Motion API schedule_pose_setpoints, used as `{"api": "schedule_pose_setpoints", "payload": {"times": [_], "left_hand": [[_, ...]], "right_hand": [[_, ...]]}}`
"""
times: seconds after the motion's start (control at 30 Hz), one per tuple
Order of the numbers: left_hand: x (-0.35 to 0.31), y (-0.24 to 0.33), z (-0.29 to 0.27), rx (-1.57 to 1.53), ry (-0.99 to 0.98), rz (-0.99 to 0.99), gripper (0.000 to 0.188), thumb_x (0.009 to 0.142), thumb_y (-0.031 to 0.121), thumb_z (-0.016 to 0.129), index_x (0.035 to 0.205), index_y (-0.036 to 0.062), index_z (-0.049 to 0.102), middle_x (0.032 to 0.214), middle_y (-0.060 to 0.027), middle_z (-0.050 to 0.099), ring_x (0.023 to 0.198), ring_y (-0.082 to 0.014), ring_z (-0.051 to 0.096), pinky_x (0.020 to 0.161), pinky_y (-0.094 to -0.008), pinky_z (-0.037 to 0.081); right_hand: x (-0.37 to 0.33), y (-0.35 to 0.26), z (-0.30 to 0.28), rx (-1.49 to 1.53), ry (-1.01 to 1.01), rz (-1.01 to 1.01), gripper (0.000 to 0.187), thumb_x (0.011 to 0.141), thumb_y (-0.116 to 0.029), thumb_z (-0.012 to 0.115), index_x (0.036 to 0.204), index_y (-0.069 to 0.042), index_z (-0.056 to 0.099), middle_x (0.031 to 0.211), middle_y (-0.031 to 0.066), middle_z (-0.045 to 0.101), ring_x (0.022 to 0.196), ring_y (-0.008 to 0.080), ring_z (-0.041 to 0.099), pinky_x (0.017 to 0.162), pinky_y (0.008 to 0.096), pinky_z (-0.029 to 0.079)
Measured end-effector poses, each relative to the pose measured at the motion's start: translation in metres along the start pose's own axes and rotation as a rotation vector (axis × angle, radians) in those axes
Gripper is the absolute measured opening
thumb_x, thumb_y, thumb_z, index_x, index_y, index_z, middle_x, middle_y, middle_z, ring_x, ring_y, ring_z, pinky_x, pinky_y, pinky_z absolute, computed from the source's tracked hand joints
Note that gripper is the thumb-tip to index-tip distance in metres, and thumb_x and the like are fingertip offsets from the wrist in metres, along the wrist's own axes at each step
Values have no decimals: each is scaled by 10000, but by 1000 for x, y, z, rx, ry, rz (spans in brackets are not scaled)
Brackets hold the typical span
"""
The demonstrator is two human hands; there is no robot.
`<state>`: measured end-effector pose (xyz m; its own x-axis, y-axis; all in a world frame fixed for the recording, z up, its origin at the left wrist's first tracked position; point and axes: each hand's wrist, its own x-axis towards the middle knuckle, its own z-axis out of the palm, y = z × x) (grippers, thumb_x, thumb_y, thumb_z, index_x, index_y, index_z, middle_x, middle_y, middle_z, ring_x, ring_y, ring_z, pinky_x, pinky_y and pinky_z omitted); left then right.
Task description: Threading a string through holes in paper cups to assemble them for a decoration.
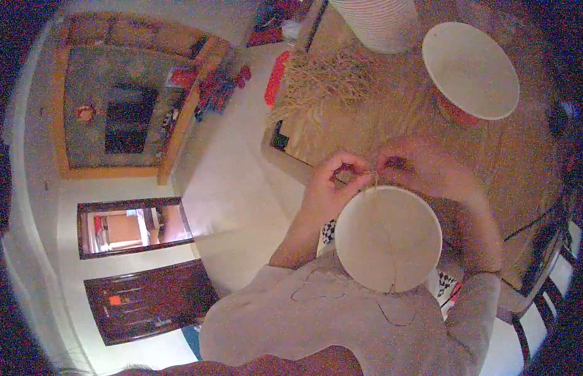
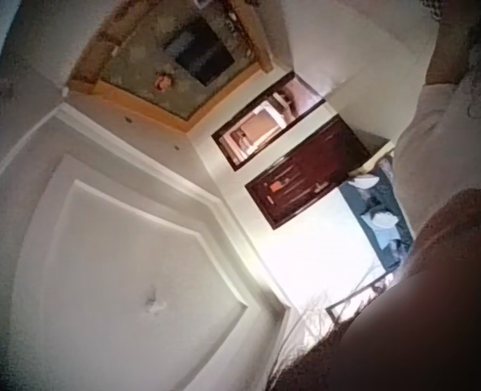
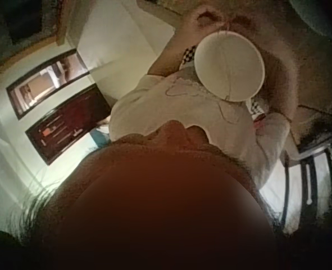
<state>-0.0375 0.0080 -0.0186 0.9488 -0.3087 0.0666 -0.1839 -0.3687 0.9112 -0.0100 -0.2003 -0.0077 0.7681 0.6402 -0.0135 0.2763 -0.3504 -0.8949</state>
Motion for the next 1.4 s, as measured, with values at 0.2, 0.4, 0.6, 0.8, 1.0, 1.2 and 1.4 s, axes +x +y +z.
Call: {"api": "schedule_pose_setpoints", "payload": {"times": [0.2, 0.4, 0.6, 0.8, 1.0, 1.2, 1.4], "left_hand": [[0, -14, 1, -15, -27, 72, 199, 734, 36, 688, 898, 39, 576, 818, -50, 602, 743, -146, 586, 666, -263, 469], [4, -5, -3, -80, -127, -46, 296, 751, 51, 695, 1000, 45, 534, 839, -18, 589, 770, -90, 567, 676, -241, 468], [1, -4, -1, -348, -206, -174, 387, 754, 34, 688, 1086, 56, 490, 883, -26, 571, 824, -91, 560, 693, -225, 460], [6, -4, -11, -463, -218, -334, 327, 779, -17, 635, 1061, 56, 487, 843, -19, 542, 819, -99, 563, 707, -235, 476], [2, -24, -14, -527, -177, -159, 181, 793, -61, 595, 925, 37, 522, 837, -31, 545, 784, -116, 587, 700, -236, 487], [2, -8, -12, -377, -131, -162, 155, 787, -45, 614, 911, 23, 548, 877, -30, 576, 794, -103, 598, 700, -227, 489], [3, -6, -12, -255, -166, -172, 151, 788, -22, 629, 921, 21, 572, 880, -24, 599, 781, -89, 601, 673, -212, 490]], "right_hand": [[-3, -2, 0, -57, 54, -47, 152, 796, -175, 585, 878, -53, 623, 803, 128, 629, 762, 302, 616, 691, 398, 486], [-6, -2, 3, -125, 160, -111, 104, 745, -74, 625, 845, -47, 618, 804, 99, 625, 709, 273, 612, 632, 357, 478], [-6, -11, 2, -152, 207, -135, 110, 750, -89, 625, 851, -48, 605, 802, 106, 622, 691, 280, 605, 616, 360, 469], [-9, -4, 0, -223, 189, -124, 91, 745, -88, 615, 824, -49, 590, 767, 108, 599, 716, 297, 588, 629, 383, 460], [-7, -8, 1, -296, 148, -41, 80, 746, -98, 611, 812, -55, 598, 774, 104, 601, 745, 299, 585, 653, 388, 462], [-7, -2, 3, -263, 178, -51, 91, 753, -110, 609, 821, -50, 601, 788, 106, 606, 759, 302, 586, 671, 394, 462], [-7, -2, 4, -261, 171, -56, 94, 756, -112, 600, 821, -45, 597, 802, 109, 609, 783, 305, 585, 689, 399, 460]]}}
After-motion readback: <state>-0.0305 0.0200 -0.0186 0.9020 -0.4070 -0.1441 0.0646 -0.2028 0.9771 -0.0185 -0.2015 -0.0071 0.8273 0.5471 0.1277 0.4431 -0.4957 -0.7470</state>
